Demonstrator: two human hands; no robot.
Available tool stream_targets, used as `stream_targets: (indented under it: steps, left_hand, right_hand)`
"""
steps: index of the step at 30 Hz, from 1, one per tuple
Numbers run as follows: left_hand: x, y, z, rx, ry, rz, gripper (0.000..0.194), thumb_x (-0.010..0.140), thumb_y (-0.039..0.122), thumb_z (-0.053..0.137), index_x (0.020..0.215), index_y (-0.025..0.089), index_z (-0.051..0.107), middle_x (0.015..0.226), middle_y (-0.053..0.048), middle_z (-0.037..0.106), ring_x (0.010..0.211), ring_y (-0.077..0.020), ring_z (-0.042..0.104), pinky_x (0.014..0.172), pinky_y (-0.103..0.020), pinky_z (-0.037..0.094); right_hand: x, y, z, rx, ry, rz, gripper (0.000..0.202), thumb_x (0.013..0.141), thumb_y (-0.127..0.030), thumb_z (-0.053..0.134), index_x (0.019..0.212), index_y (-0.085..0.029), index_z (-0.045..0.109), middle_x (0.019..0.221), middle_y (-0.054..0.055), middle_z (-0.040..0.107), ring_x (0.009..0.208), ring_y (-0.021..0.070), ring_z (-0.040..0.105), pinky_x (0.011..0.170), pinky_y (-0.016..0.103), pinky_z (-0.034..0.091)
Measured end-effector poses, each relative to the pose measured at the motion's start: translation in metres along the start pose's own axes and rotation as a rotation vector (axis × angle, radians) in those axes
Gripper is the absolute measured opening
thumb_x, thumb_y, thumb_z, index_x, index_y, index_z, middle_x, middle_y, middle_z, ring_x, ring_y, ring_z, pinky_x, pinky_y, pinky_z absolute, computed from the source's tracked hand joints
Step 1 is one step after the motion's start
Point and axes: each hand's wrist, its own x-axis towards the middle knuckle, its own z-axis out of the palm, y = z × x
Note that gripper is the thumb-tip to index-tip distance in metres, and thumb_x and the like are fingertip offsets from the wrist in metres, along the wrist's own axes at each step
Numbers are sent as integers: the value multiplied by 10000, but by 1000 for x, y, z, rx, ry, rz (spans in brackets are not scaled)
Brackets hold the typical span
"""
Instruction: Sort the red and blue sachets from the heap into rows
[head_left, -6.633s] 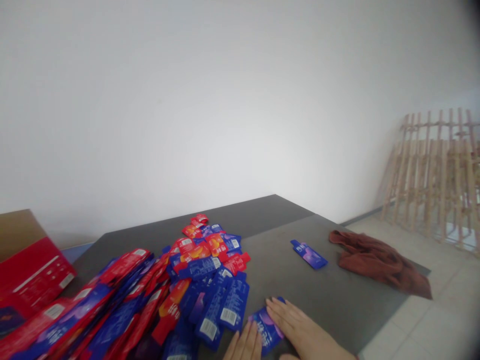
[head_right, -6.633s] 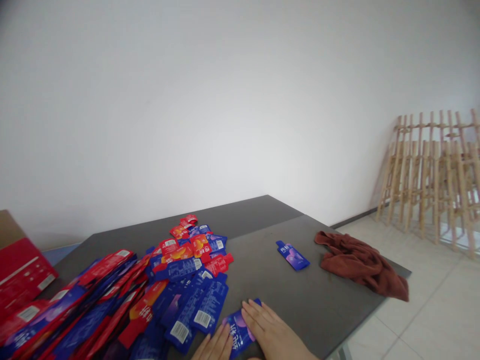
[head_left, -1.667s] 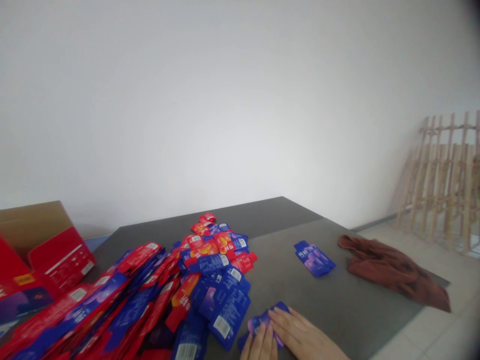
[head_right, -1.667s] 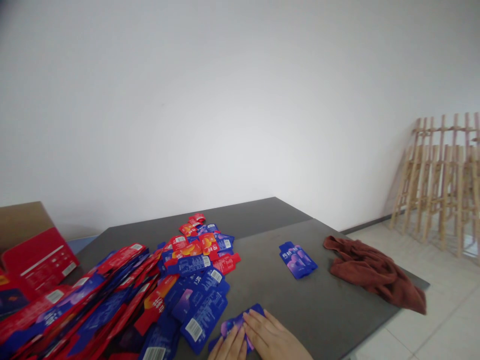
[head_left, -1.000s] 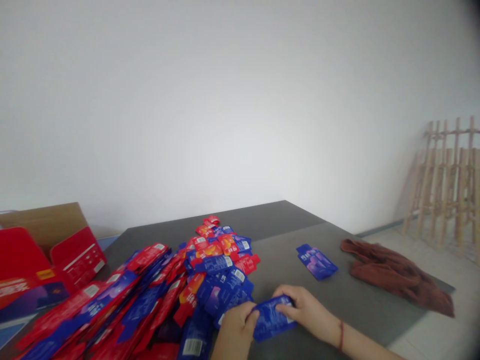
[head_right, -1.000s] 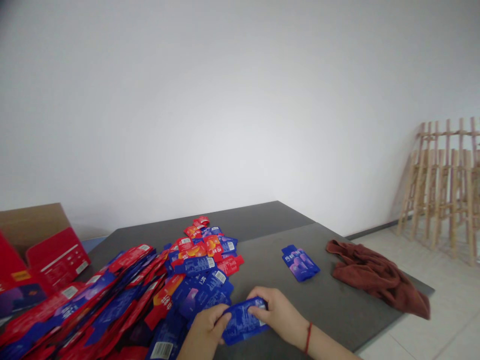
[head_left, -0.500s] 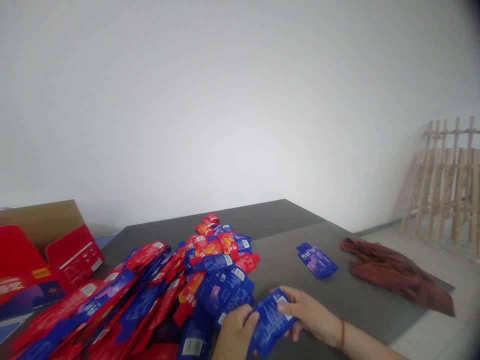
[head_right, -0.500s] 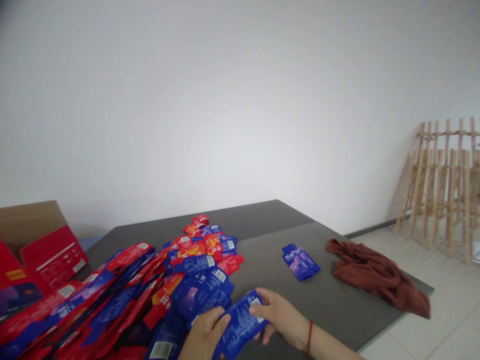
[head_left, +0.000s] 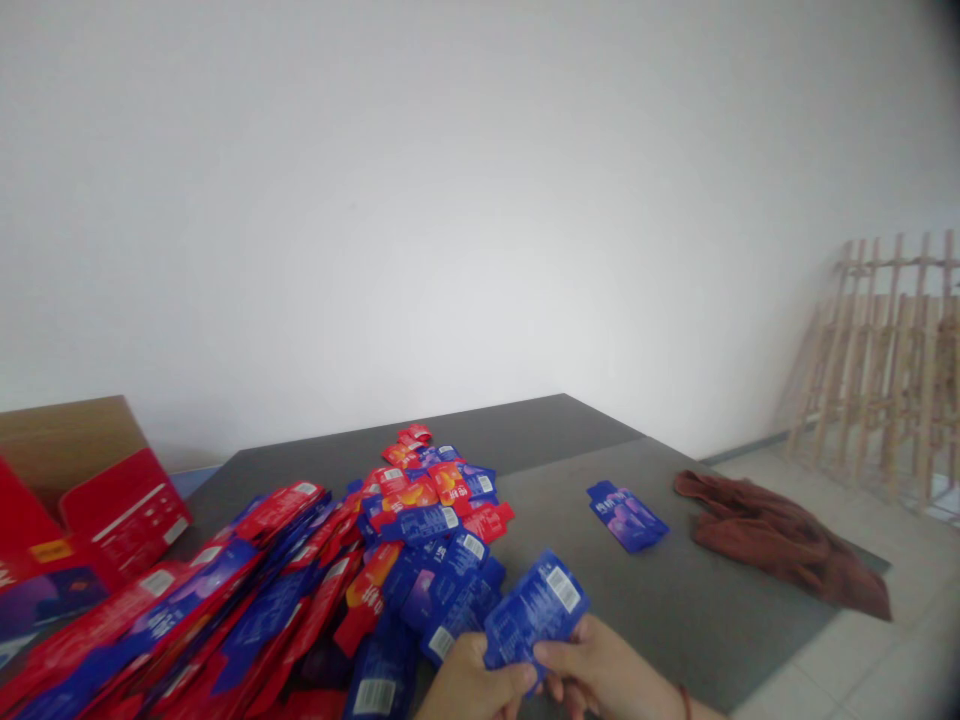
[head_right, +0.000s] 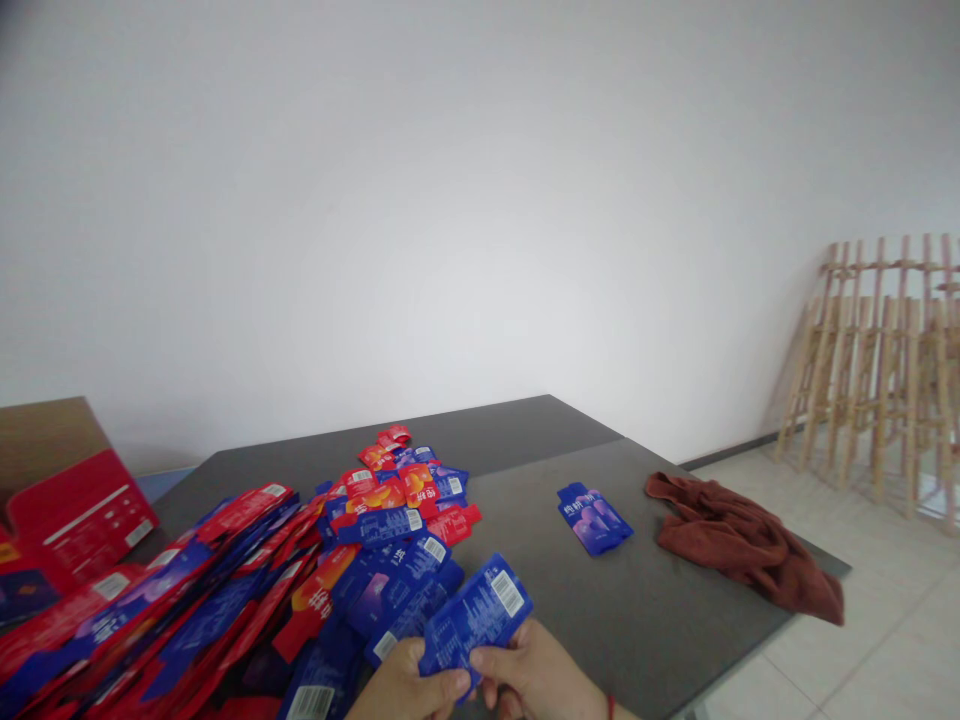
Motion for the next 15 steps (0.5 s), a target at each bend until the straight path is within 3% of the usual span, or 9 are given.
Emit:
stream_targets:
  steps: [4,8,11,15]
  left_hand:
    - [-2,5,1,24,-16,-1,573,493,691,616,658,143,591,389,79,407,360,-53,297,406,-237,185]
    - [2,0,-1,84,-11,-23,516,545,624,621,676,125,623,424,63,440,389,-63,322,428,-232,224]
    - [1,-2,-3,132,59,-63,382,598,502,638,700,134,642,464,63,455,440,-83,372,469,-225,285]
    - [0,-5,-6,301,145,-4,188,665,352,618,683,166,641,577,29,551,575,-136,511,563,-232,352]
  right_hand:
    - [5,5,3,-37,-45,-110,433,582,-509,806,689,-124,636,571,-18,580,458,55,482,414,151,407]
    - [6,0,-19,-60,-168,-108,413,626,-497,786,701,-116,646,608,4,595,516,81,532,490,194,461]
    - [1,-15,-41,-104,-186,-58,394,655,-471,773,784,-115,664,685,23,614,575,99,558,511,201,466]
    - [-5,-39,-52,-296,-143,-147,391,649,-428,785,900,-164,644,798,6,618,719,125,567,602,208,461]
